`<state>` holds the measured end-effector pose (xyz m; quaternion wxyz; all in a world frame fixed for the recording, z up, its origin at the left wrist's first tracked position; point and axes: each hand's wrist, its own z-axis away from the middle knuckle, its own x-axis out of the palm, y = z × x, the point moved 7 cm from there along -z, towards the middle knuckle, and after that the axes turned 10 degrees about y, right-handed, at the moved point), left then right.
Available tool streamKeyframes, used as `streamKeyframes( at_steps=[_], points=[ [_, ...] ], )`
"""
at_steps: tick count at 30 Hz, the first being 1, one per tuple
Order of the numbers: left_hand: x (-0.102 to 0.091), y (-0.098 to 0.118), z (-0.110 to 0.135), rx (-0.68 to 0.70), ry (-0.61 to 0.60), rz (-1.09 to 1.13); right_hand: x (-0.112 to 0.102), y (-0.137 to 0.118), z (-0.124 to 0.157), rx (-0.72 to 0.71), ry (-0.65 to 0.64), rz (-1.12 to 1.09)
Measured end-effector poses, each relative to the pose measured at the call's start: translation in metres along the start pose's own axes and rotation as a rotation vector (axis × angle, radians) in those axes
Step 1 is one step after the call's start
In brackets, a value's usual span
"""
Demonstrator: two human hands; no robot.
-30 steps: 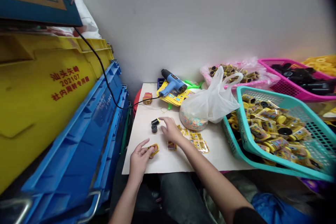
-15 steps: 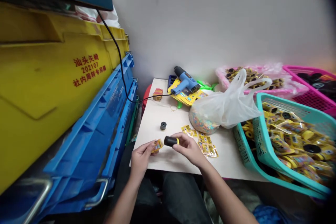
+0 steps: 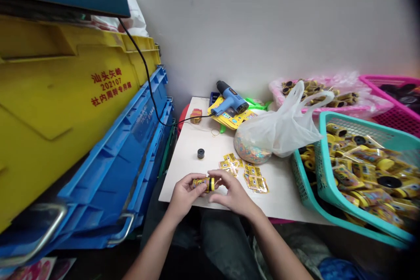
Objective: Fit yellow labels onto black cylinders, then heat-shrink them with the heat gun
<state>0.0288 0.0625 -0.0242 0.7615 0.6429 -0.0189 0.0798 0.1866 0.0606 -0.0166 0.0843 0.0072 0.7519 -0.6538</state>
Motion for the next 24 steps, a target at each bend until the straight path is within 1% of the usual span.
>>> streamKeyframes(
  at_steps=[3, 7, 9, 11, 14, 16, 17, 19, 20, 21, 22, 23, 24],
  points=[
    [0.013, 0.001, 0.007, -0.023, -0.048, 0.023, 0.007, 0.011, 0.009, 0.058, -0.005, -0.113],
    [0.027, 0.006, 0.014, -0.002, -0.092, 0.018, 0.021, 0.02, 0.02, 0.107, -0.024, -0.205],
    [0.033, 0.006, 0.017, -0.01, -0.121, 0.002, 0.02, 0.02, 0.025, 0.093, -0.011, -0.208],
    [0.039, 0.004, 0.019, -0.036, -0.15, 0.005, 0.01, 0.017, 0.029, 0.05, 0.033, -0.174],
    [0.053, 0.001, 0.024, -0.092, -0.168, 0.047, -0.013, 0.004, 0.036, -0.068, 0.101, -0.067],
    [0.069, 0.001, 0.03, -0.125, -0.205, 0.082, -0.029, -0.01, 0.04, -0.141, 0.113, 0.003],
    [0.079, 0.002, 0.033, -0.137, -0.246, 0.105, -0.036, -0.019, 0.043, -0.175, 0.108, 0.043],
    [0.103, 0.008, 0.04, -0.131, -0.382, 0.164, -0.056, -0.044, 0.048, -0.259, 0.102, 0.174],
    [0.113, 0.012, 0.042, -0.106, -0.464, 0.184, -0.068, -0.062, 0.053, -0.347, 0.103, 0.317],
    [0.121, 0.015, 0.041, -0.062, -0.528, 0.178, -0.084, -0.08, 0.057, -0.438, 0.135, 0.469],
    [0.124, 0.016, 0.036, 0.005, -0.546, 0.131, -0.105, -0.103, 0.064, -0.553, 0.231, 0.585],
    [0.122, 0.015, 0.027, 0.093, -0.512, 0.033, -0.131, -0.126, 0.072, -0.665, 0.391, 0.665],
    [0.115, 0.012, 0.014, 0.193, -0.437, -0.114, -0.158, -0.148, 0.081, -0.763, 0.579, 0.739]
  ],
)
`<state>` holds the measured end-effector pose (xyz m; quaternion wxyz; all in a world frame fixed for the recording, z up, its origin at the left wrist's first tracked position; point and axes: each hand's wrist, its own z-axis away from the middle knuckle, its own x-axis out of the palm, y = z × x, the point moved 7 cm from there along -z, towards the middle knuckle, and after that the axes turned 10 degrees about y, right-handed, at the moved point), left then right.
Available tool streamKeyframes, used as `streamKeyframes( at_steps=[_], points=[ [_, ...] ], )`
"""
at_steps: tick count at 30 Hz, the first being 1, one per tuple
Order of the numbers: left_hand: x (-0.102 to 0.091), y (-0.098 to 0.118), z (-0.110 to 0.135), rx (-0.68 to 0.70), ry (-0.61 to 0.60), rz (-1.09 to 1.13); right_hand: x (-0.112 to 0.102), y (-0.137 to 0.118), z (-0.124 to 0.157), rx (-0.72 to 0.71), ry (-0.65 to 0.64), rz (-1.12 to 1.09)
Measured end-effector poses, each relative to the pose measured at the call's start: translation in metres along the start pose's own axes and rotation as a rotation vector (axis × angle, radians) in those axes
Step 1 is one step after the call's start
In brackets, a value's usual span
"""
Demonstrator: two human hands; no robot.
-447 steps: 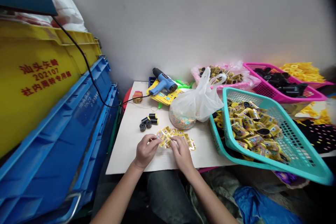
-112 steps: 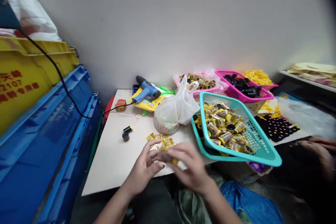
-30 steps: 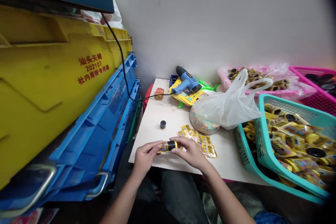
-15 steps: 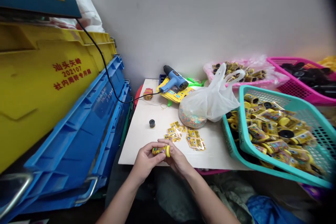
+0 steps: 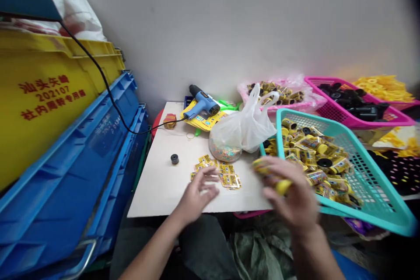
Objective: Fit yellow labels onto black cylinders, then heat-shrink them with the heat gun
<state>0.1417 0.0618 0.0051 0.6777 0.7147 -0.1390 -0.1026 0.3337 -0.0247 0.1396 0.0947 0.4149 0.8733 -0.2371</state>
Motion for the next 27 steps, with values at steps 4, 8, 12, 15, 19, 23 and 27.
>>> streamKeyframes(
  at_steps=[4, 8, 12, 15, 19, 23, 27],
  points=[
    [-0.044, -0.037, -0.016, 0.194, 0.191, -0.76, -0.056, 0.028, -0.034, -0.035, 0.271, 0.729],
    [-0.071, -0.058, -0.01, 0.305, 0.317, -0.825, 0.028, 0.052, -0.008, 0.252, 0.053, 0.311],
    [-0.112, -0.053, -0.024, 0.287, 0.601, -0.775, 0.176, 0.052, 0.057, 0.322, -0.442, 0.111],
    [-0.132, -0.051, -0.052, 0.26, 0.569, -0.733, 0.229, 0.065, 0.09, 0.394, -0.582, 0.122],
    [-0.133, -0.057, -0.073, 0.234, 0.427, -0.656, 0.235, 0.085, 0.108, 0.474, -0.625, 0.132],
    [-0.115, -0.062, -0.059, 0.247, 0.353, -0.606, 0.228, 0.097, 0.116, 0.544, -0.596, 0.116],
    [-0.106, -0.059, -0.039, 0.283, 0.317, -0.627, 0.224, 0.109, 0.123, 0.604, -0.531, 0.13]
  ],
)
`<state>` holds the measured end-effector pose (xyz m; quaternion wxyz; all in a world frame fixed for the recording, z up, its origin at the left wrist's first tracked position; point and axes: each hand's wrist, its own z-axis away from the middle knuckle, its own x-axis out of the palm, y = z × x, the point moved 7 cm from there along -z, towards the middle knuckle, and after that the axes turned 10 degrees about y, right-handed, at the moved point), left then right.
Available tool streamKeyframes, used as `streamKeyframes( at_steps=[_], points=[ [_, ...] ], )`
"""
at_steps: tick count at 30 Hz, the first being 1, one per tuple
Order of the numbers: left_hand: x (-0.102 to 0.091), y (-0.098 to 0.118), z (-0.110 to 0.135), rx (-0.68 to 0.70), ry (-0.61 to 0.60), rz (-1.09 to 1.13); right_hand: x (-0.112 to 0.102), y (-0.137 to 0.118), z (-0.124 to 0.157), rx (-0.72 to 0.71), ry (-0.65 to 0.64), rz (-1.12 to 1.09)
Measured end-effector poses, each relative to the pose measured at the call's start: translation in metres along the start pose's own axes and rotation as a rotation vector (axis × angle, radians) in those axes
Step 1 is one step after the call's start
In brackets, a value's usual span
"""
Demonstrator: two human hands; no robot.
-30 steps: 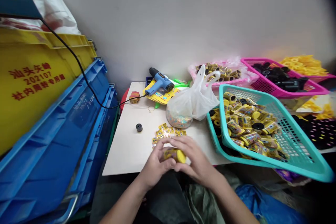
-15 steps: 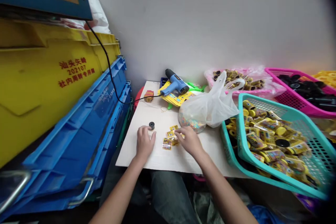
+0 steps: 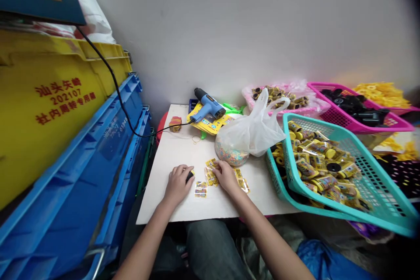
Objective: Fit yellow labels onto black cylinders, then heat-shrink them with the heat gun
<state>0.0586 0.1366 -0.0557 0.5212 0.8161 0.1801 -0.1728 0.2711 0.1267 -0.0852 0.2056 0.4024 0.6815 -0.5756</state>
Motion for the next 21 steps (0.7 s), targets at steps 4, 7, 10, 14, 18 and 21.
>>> streamKeyframes(
  at_steps=[4, 7, 10, 14, 18, 21],
  points=[
    [-0.006, 0.0, 0.006, -0.007, 0.055, -0.004, -0.002, 0.008, 0.003, 0.005, 0.045, -0.016],
    [-0.005, -0.003, 0.007, -0.011, 0.097, -0.012, -0.004, 0.007, 0.004, -0.03, 0.089, -0.056],
    [-0.002, -0.004, 0.009, -0.006, 0.118, -0.026, -0.012, 0.0, 0.006, -0.074, 0.179, -0.13],
    [-0.011, 0.008, 0.018, 0.009, 0.158, -0.042, -0.036, -0.022, 0.02, -0.206, 0.295, -0.262],
    [-0.031, 0.03, 0.037, -0.173, 0.231, 0.23, -0.056, -0.059, 0.05, -0.386, 0.275, -0.38],
    [-0.012, 0.043, 0.052, -0.529, -0.053, 0.642, -0.059, -0.082, 0.066, -0.469, 0.194, -0.458]
  ],
)
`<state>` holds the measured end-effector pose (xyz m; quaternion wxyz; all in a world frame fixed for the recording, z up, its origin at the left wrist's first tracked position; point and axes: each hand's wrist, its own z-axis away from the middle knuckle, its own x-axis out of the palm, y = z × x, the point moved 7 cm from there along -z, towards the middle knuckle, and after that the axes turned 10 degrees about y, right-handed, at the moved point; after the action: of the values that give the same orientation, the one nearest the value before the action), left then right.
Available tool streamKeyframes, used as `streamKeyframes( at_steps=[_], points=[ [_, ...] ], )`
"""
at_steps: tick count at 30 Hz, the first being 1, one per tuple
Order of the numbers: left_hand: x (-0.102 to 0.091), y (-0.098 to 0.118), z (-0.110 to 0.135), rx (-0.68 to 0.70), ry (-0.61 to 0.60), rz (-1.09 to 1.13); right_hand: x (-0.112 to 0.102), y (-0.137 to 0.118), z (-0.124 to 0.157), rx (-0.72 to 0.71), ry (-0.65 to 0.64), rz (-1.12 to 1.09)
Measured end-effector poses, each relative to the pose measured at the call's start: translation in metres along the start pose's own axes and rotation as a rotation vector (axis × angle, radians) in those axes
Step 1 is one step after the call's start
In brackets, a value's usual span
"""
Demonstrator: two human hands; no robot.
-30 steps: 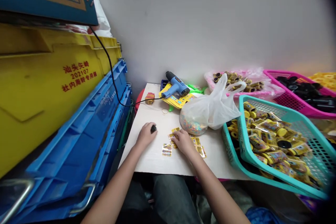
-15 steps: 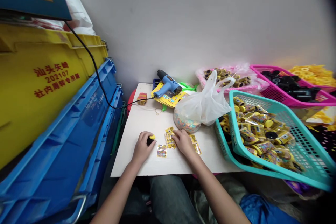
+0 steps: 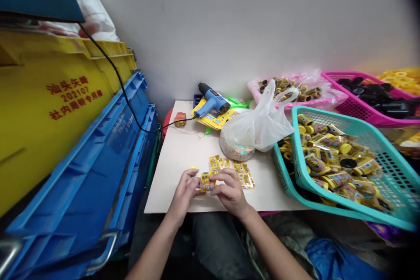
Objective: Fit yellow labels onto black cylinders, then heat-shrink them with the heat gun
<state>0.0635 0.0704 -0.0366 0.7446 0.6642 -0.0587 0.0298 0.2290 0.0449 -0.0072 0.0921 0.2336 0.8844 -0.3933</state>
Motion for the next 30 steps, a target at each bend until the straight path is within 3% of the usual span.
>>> streamKeyframes(
  at_steps=[1, 3, 10, 15, 18, 21, 25, 30],
  points=[
    [0.005, -0.001, 0.004, -0.099, -0.042, 0.059, 0.003, -0.005, 0.001, 0.008, -0.015, -0.026],
    [0.004, 0.002, 0.007, -0.157, -0.004, 0.088, 0.01, -0.01, 0.003, 0.074, -0.024, -0.063],
    [-0.046, 0.003, 0.013, -0.055, 0.3, -0.034, 0.054, -0.004, 0.014, 0.401, -0.108, -0.139],
    [-0.088, -0.01, 0.021, -0.12, 0.46, -0.073, 0.075, 0.027, -0.017, 0.484, -0.106, -0.085],
    [-0.103, -0.008, 0.021, -0.093, 0.523, -0.062, 0.084, 0.033, -0.034, 0.511, -0.142, -0.13],
    [-0.105, 0.0, 0.02, -0.03, 0.535, -0.05, 0.083, 0.02, -0.031, 0.565, -0.148, -0.221],
    [-0.094, 0.006, 0.019, -0.014, 0.497, -0.038, 0.074, -0.003, -0.012, 0.621, -0.207, -0.339],
    [-0.081, 0.014, 0.021, 0.019, 0.459, 0.006, 0.061, -0.004, 0.0, 0.627, -0.247, -0.302]
  ],
)
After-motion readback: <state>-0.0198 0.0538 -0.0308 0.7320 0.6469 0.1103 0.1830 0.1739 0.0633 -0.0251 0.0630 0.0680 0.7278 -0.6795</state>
